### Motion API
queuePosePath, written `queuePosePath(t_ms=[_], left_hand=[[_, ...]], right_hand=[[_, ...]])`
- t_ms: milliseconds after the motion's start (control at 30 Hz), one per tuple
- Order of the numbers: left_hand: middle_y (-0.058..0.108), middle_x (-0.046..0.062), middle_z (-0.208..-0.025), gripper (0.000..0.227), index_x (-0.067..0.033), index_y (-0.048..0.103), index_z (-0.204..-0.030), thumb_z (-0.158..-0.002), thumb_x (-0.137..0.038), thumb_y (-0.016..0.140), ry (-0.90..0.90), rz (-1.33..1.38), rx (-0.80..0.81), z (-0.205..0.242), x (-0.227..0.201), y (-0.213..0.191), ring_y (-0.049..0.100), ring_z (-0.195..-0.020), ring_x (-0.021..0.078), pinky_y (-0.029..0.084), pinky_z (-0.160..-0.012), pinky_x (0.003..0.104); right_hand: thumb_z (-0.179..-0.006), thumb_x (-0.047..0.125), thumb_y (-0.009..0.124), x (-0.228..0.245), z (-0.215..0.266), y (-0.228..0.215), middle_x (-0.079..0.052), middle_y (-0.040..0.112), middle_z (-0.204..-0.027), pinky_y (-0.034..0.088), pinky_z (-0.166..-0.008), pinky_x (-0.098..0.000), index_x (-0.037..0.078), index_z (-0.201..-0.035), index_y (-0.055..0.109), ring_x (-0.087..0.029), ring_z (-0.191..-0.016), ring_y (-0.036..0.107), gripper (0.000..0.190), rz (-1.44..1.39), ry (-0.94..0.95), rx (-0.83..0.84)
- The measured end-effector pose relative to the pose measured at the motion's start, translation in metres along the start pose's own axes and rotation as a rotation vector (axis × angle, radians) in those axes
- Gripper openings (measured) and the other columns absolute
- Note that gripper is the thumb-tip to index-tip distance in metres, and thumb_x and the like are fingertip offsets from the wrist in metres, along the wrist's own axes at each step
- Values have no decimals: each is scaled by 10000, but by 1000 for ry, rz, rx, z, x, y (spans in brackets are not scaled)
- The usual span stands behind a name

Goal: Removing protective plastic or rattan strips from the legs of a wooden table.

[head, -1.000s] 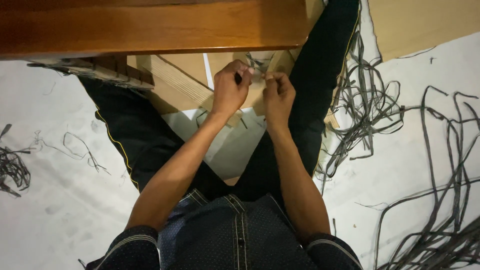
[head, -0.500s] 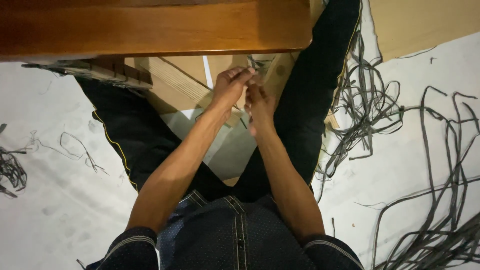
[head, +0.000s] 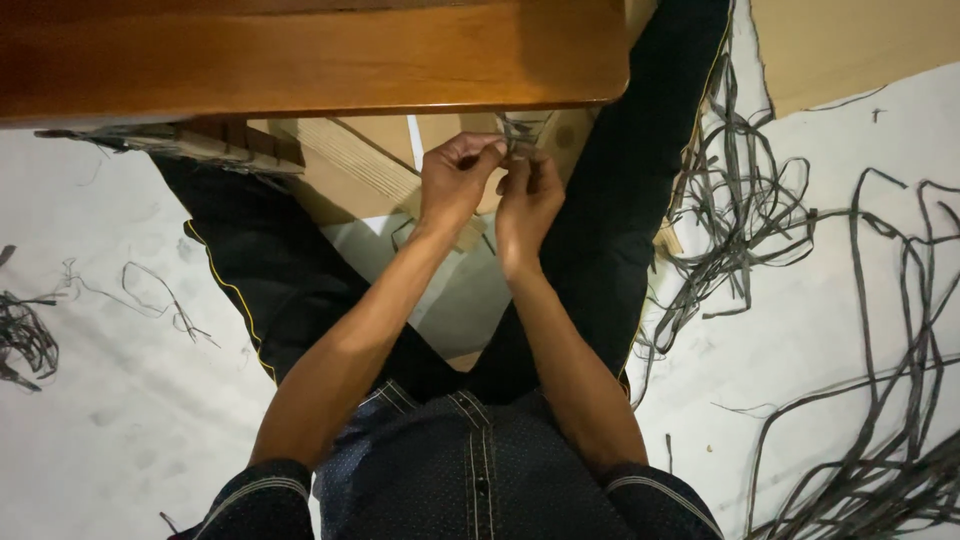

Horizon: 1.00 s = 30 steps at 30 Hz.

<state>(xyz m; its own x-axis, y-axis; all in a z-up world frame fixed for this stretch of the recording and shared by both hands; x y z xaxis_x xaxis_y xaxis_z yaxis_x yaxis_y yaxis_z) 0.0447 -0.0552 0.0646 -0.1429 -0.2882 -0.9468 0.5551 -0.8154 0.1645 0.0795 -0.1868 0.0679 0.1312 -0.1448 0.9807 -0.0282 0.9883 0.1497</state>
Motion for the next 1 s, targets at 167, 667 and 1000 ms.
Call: queuePosePath(t_ms=[167,667,1000], left_hand=[[780,71,-917,104,3,753,-1033,-955,-63,733,94,-59,-9,-5,4,-2,695,-795,101,573,-712,247],[688,82,-996,83,-43,710,-1050,-968,-51,722,584,-629,-66,39,-82,17,692,-859,212,550,-751,334],[681,86,-869,191,-13,663,-1061,-1008,-174,749,372,-504,-121,-5,-31,-17,663,-776,167,548,-692,328]], right_hand=[[-1034,103,574,16,5,3,-20,640,-818,461,-618,-250,8,-1069,657,-81,-681,558,132,34,-61,16],[-1089,214,567,17,-5,-1,36,566,-756,388,-568,-235,42,-959,622,-45,-646,469,222,74,-87,136],[-1075,243,632,-29,-27,-39,38,573,-778,398,-573,-244,36,-982,667,-70,-649,486,229,-46,64,56]])
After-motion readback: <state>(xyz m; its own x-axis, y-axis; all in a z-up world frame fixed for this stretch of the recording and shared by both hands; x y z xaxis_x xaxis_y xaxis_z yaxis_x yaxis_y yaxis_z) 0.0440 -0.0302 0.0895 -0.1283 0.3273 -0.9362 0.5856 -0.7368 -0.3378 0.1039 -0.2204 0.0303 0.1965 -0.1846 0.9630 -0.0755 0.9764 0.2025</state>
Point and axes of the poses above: each hand's wrist, its own z-axis away from the middle knuckle, its own y-axis out of the palm, x = y × z, the point moved 9 cm from there along -z, towards the middle knuckle
